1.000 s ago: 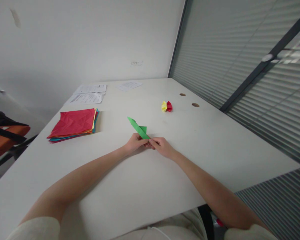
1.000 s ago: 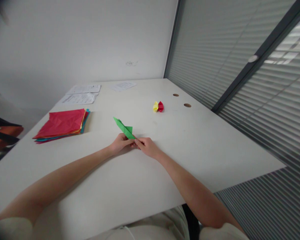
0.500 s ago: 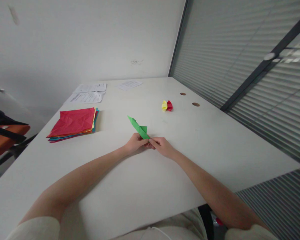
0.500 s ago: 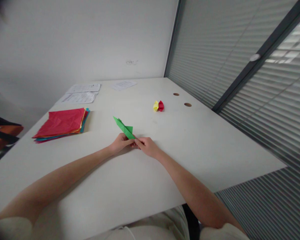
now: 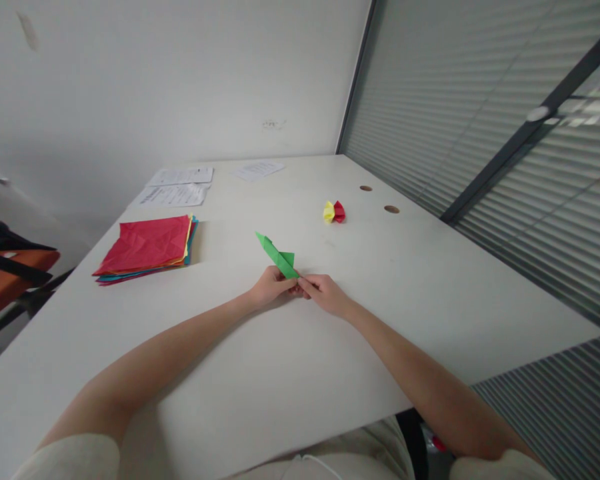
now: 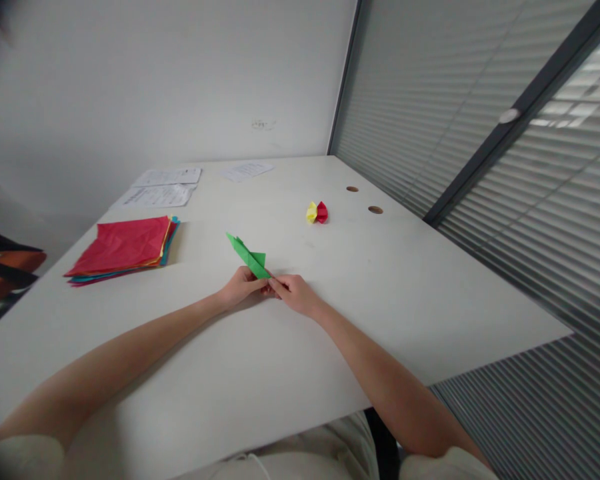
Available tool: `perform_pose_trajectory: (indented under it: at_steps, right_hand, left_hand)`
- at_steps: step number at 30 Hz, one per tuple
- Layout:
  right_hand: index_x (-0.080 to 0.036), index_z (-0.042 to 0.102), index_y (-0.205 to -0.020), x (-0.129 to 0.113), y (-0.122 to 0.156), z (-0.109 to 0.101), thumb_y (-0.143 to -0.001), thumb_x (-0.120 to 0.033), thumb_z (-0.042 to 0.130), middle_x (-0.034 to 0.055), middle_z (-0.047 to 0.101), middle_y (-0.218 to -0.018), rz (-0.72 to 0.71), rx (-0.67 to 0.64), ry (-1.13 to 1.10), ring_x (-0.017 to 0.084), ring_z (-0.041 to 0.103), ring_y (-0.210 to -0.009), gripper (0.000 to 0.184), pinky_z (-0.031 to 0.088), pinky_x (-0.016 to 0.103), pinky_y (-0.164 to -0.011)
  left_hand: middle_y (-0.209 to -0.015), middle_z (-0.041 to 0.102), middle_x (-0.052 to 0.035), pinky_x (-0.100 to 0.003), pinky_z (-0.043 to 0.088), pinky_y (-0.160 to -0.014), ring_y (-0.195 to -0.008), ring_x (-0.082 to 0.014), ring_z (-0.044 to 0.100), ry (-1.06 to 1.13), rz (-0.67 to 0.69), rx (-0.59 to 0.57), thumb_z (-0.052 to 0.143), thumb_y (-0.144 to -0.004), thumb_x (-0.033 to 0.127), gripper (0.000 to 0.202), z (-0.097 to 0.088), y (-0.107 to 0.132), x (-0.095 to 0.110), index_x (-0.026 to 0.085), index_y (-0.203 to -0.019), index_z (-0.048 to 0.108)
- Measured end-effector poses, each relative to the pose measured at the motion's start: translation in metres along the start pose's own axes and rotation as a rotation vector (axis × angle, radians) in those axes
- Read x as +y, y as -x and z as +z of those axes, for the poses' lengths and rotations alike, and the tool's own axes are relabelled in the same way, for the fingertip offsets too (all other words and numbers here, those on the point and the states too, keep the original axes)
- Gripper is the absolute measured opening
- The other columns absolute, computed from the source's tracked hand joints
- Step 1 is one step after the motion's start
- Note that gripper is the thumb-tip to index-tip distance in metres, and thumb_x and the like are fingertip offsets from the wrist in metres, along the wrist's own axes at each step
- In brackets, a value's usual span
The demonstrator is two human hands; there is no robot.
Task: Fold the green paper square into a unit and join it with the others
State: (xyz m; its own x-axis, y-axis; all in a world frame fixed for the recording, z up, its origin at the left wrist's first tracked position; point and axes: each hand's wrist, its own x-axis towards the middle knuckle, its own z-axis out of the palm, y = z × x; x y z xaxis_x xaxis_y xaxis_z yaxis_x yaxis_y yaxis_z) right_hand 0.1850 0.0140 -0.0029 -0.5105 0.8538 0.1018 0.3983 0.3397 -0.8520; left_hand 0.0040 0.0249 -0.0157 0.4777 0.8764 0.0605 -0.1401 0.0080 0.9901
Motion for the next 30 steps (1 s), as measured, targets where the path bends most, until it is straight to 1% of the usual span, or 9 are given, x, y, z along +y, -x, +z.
perform_pose_trajectory:
  at_steps: [3, 6, 12, 19, 23, 30]
  right_hand:
    - [-0.012, 0.066, -0.076, 0.0009, -0.0005, 0.0008, -0.09, -0.06, 0.038, 0.0022, 0.056, -0.061, 0.005, 0.005, -0.002, 0.012, 0.049, -0.057, 0.057, 0.038, 0.024, -0.055]
    - [-0.012, 0.067, -0.078, 0.0022, -0.0006, 0.0015, -0.09, -0.06, 0.039, 0.0027, 0.058, -0.062, 0.009, 0.007, -0.017, 0.013, 0.051, -0.059, 0.057, 0.04, 0.024, -0.056]
    - [-0.013, 0.067, -0.076, 0.0011, -0.0002, 0.0006, -0.091, -0.059, 0.039, 0.0025, 0.057, -0.061, 0.004, 0.013, 0.02, 0.013, 0.051, -0.058, 0.056, 0.04, 0.024, -0.056]
    - [-0.012, 0.066, -0.076, -0.0003, 0.0002, 0.0005, -0.091, -0.058, 0.039, 0.0026, 0.057, -0.062, 0.003, 0.008, 0.004, 0.013, 0.05, -0.058, 0.055, 0.039, 0.025, -0.056]
    - [-0.013, 0.066, -0.078, -0.0005, 0.0003, 0.0003, -0.091, -0.058, 0.039, 0.0028, 0.057, -0.063, 0.006, 0.002, -0.001, 0.013, 0.051, -0.059, 0.055, 0.039, 0.025, -0.056]
    - [-0.012, 0.067, -0.077, -0.0005, 0.0002, 0.0007, -0.091, -0.057, 0.04, 0.0023, 0.056, -0.062, -0.003, 0.007, -0.016, 0.012, 0.049, -0.057, 0.054, 0.038, 0.025, -0.056]
  left_hand:
    - [-0.065, 0.061, -0.0066, -0.028, 0.042, -0.062, -0.061, -0.0116, 0.054, 0.017, 0.006, -0.005, 0.068, -0.076, 0.029, 0.023, 0.0007, 0.0003, 0.0007, 0.006, -0.072, 0.065]
    - [-0.065, 0.062, -0.0066, -0.027, 0.042, -0.062, -0.061, -0.0116, 0.054, 0.032, 0.002, -0.01, 0.069, -0.075, 0.03, 0.025, 0.0013, 0.0008, 0.003, 0.006, -0.074, 0.067]
    - [-0.066, 0.062, -0.006, -0.027, 0.042, -0.063, -0.061, -0.0113, 0.054, 0.01, -0.004, -0.008, 0.069, -0.076, 0.03, 0.024, 0.0008, 0.0011, 0.0032, 0.006, -0.074, 0.067]
    - [-0.066, 0.062, -0.0066, -0.027, 0.042, -0.062, -0.061, -0.0115, 0.053, -0.005, -0.015, 0.004, 0.069, -0.075, 0.031, 0.026, 0.0014, 0.0012, 0.0041, 0.005, -0.074, 0.067]
    - [-0.066, 0.062, -0.0068, -0.028, 0.042, -0.062, -0.062, -0.0117, 0.054, 0.006, -0.017, -0.004, 0.069, -0.075, 0.031, 0.025, 0.0005, 0.001, 0.0026, 0.006, -0.075, 0.067]
    - [-0.068, 0.062, -0.0072, -0.028, 0.042, -0.064, -0.062, -0.0118, 0.054, 0.034, 0.0, -0.025, 0.068, -0.076, 0.031, 0.025, -0.0011, -0.0006, -0.0014, 0.006, -0.075, 0.066]
